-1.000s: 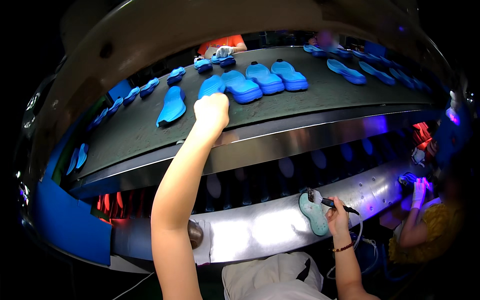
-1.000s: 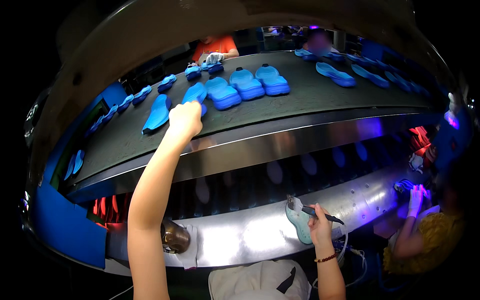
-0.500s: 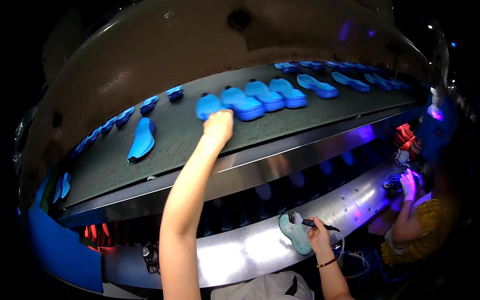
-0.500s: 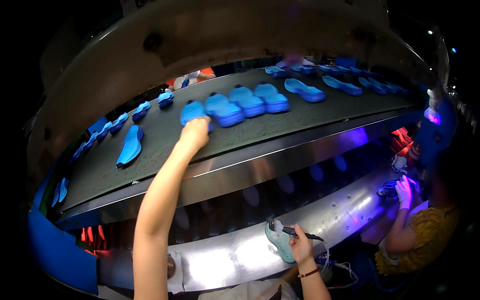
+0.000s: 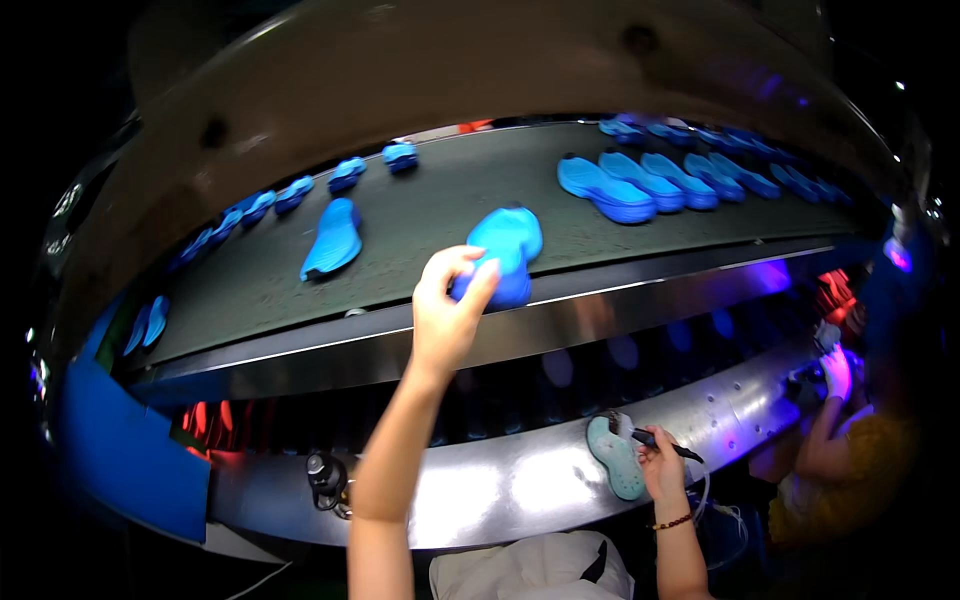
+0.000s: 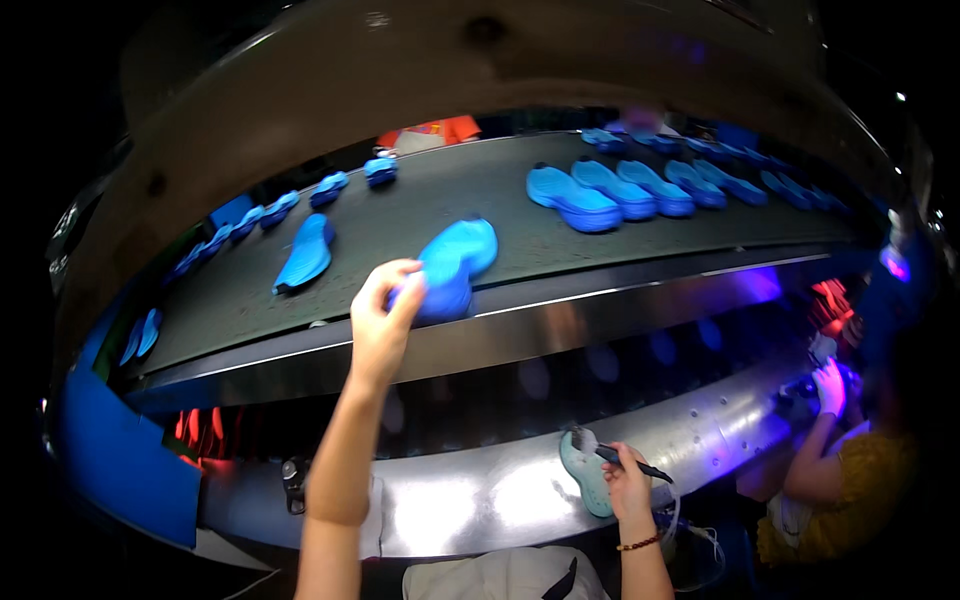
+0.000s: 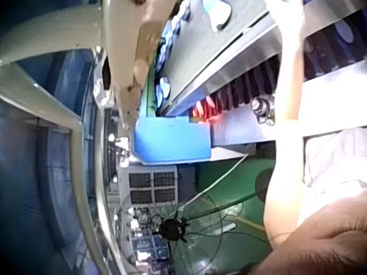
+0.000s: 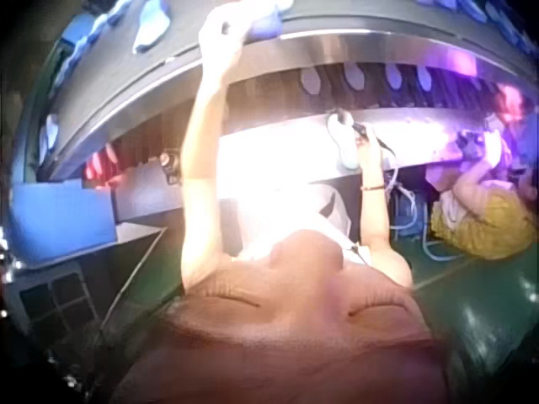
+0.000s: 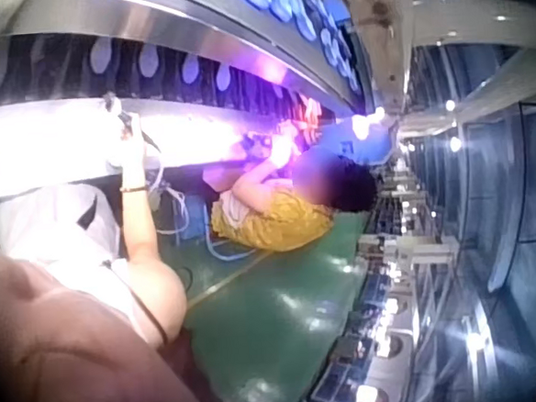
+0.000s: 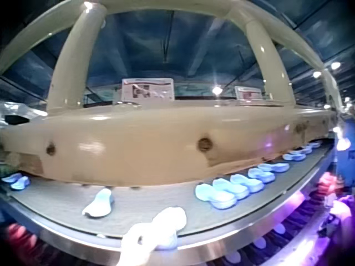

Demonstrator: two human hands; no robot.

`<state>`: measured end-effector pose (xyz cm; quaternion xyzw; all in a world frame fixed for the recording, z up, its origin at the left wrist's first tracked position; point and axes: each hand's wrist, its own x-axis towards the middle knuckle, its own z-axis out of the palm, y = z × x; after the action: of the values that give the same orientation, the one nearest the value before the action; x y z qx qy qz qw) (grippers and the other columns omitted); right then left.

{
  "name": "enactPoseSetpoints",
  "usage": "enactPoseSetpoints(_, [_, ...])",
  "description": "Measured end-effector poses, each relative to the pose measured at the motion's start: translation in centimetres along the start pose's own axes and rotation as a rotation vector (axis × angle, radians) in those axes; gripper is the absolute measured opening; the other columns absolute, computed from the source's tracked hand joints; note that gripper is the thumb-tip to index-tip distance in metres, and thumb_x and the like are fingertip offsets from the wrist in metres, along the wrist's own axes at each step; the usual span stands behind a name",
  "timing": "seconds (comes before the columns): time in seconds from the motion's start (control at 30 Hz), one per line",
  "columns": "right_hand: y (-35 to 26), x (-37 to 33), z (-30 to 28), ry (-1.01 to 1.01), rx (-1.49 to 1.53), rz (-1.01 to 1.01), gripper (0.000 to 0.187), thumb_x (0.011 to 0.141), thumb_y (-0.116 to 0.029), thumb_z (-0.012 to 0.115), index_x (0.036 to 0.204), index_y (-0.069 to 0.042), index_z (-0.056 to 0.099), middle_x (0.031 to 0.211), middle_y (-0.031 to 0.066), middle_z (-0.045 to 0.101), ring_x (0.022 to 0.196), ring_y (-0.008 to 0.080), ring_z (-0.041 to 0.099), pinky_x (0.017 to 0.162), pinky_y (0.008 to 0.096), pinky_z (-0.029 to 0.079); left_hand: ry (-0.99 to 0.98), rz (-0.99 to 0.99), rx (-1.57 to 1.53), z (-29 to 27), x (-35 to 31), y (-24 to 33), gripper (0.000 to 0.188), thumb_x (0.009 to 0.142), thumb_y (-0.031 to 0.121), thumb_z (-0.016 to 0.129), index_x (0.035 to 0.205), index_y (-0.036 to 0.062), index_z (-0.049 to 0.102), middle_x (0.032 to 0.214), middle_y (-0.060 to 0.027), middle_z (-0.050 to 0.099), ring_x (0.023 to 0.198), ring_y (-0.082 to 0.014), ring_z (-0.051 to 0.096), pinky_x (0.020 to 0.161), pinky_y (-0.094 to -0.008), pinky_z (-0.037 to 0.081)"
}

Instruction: The person picks up blue shoe soles from a moving conveyor belt and applies a liquid primer to their underside using a handheld brush.

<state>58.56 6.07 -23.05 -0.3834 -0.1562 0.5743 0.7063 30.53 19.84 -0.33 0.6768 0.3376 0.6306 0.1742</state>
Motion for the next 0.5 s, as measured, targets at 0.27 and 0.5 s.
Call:
enactPoseSetpoints(0.27, [-0.5, -0.7, 1.9, -0.074, -0.02, -0.066, 0.021, 0.089, -0.02, 0.052, 0.101, -0.003, 0.055, 0.091, 0.0085, 0.06, 0.075, 0.0158, 0.057, 0.065, 0.0252, 0.046, -0.041, -0.8, -1.23, -3.6, -12.6, -0.4, 0.052, 0.079, 0.007, 0.057, 0.126, 0.0005, 0.035, 0.108, -0.0114, 0.055, 0.094, -0.0196, 0.058, 0.084, -0.0338, 0.048])
enactPoseSetpoints(0.5, [-2.6, -2.8, 4.0, -0.38, 0.049, -0.11, 0.024, 0.078, 0.005, 0.055, 0.102, 0.0, 0.055, 0.103, 0.0158, 0.059, 0.087, 0.0203, 0.059, 0.078, 0.0275, 0.048, -0.397, -0.994, -1.47, -2.0, -23.5, -3.9, 0.079, 0.071, 0.04, 0.065, 0.129, -0.0003, 0.03, 0.117, -0.0219, 0.048, 0.108, -0.0354, 0.051, 0.093, -0.049, 0.039])
